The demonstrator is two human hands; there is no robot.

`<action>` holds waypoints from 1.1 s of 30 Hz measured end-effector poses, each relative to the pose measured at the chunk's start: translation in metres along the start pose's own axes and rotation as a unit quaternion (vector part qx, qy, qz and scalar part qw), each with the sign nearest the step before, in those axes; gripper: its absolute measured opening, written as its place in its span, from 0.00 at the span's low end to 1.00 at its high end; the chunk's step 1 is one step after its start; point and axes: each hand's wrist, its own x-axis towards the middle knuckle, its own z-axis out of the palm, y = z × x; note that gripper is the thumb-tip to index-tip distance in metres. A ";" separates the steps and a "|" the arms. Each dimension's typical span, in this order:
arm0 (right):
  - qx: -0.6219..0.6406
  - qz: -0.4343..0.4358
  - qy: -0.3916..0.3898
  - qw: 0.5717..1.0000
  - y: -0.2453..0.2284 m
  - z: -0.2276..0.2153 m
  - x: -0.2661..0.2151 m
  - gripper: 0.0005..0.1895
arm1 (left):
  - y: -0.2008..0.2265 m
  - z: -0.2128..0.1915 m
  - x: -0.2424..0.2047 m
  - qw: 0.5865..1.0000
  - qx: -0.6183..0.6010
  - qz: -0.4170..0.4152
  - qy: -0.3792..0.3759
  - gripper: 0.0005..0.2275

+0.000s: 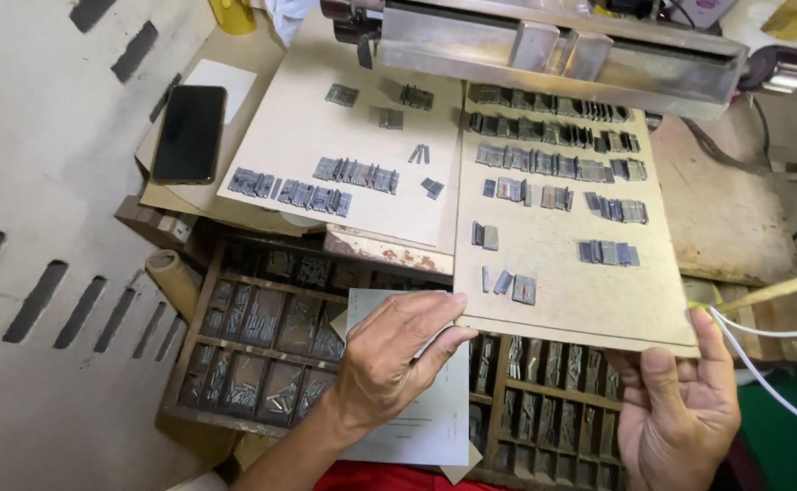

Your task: The person arranges small metal printing type blocks on a wooden board, referencing a printed document. They pick up individual blocks from a drawer and place them in rows on the board, occasionally adjusting their position.

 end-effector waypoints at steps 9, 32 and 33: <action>-0.014 -0.021 0.009 1.000 0.011 0.003 0.001 0.34 | -0.005 0.004 0.003 1.000 -0.010 -0.003 0.020 0.16; 0.005 -0.011 -0.014 1.000 0.014 0.024 0.021 0.35 | -0.019 0.026 0.000 0.994 0.067 -0.071 0.050 0.17; 0.007 -0.013 -0.017 1.000 0.016 0.023 0.022 0.36 | -0.018 0.025 0.003 0.994 0.072 -0.069 0.052 0.18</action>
